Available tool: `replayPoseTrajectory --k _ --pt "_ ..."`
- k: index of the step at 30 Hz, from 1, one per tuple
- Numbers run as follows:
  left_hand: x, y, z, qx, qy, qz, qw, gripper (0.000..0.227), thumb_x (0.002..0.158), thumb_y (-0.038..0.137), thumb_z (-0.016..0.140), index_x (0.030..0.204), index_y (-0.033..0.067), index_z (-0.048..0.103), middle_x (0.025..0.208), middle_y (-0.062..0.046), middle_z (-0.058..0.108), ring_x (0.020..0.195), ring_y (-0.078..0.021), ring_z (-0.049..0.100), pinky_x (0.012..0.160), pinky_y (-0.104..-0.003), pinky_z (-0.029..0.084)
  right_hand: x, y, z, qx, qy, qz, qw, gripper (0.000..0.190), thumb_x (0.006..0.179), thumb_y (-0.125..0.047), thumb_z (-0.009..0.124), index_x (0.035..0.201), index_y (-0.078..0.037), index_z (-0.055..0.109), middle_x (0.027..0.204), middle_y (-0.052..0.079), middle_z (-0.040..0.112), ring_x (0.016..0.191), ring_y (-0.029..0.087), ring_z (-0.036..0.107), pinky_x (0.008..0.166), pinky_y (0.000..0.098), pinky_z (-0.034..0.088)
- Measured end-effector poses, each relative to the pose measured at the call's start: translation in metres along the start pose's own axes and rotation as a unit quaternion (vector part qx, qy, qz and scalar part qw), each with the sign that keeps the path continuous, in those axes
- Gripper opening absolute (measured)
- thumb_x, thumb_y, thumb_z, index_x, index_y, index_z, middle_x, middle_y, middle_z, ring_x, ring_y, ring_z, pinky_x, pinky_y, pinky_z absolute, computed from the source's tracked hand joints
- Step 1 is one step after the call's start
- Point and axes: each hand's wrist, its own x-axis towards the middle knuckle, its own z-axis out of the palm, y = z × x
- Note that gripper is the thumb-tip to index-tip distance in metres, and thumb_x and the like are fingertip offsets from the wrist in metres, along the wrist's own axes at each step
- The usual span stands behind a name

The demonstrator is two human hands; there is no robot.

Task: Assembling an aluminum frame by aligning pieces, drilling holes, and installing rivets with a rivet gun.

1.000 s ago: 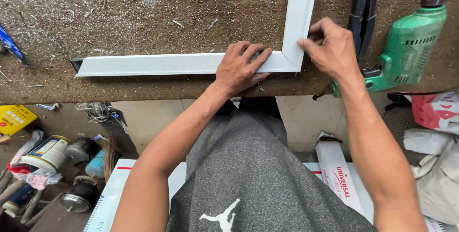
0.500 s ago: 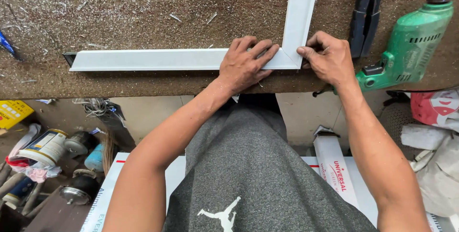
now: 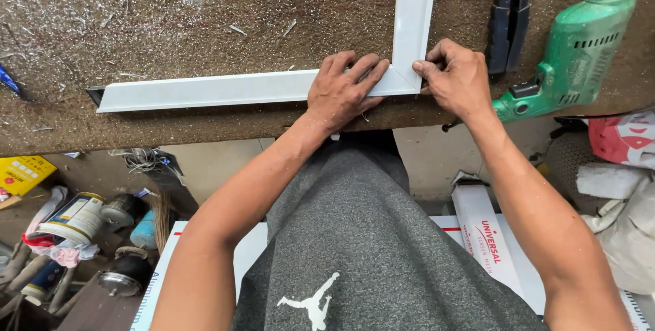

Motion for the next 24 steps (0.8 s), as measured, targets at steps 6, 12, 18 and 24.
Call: replayPoseTrajectory --k 6,12,18,24 --pt "-0.003 0.000 0.008 0.013 0.033 0.003 0.999 0.066 0.079 0.054 0.084 0.133 0.0226 0.063 0.124 0.002 0.058 0.106 -0.0238 0.053 0.097 -0.040 0.047 -0.003 -0.013 -0.002 0.001 -0.001 0.004 1.000 0.014 0.099 -0.002 0.076 0.101 0.010 0.067 0.069 0.025 0.067 0.063 0.031 0.072 0.050 0.0323 0.057" --pt "-0.001 0.002 -0.007 -0.018 -0.020 -0.023 0.999 0.092 0.075 0.055 0.089 0.149 0.0223 0.047 0.127 0.000 0.055 0.118 -0.0227 0.053 0.106 -0.041 0.038 -0.004 0.000 -0.007 -0.003 -0.005 0.016 1.000 0.018 0.099 -0.011 0.079 0.101 0.005 0.069 0.077 0.025 0.069 0.063 0.029 0.073 0.053 0.0356 0.057" --pt "-0.064 -0.038 -0.084 -0.074 0.027 -0.087 0.993 0.111 0.067 0.051 0.095 0.157 0.0140 0.042 0.147 -0.017 0.048 0.137 -0.0367 0.044 0.114 -0.049 0.034 -0.054 -0.035 0.008 -0.267 0.055 -0.177 0.946 0.109 0.072 -0.013 0.095 0.156 0.009 0.031 0.125 0.039 0.047 0.105 0.064 0.062 0.081 0.0691 0.060" --pt "-0.187 -0.124 -0.115 0.123 -0.032 -0.198 0.972 0.122 0.055 0.064 0.088 0.157 0.0147 0.043 0.152 -0.015 0.042 0.138 -0.0348 0.043 0.110 -0.050 0.036 -0.040 -0.025 0.033 -0.441 0.126 -0.298 0.837 0.104 0.061 -0.036 0.096 0.154 -0.024 0.051 0.158 0.033 0.026 0.126 0.049 0.054 0.084 0.0523 0.064"
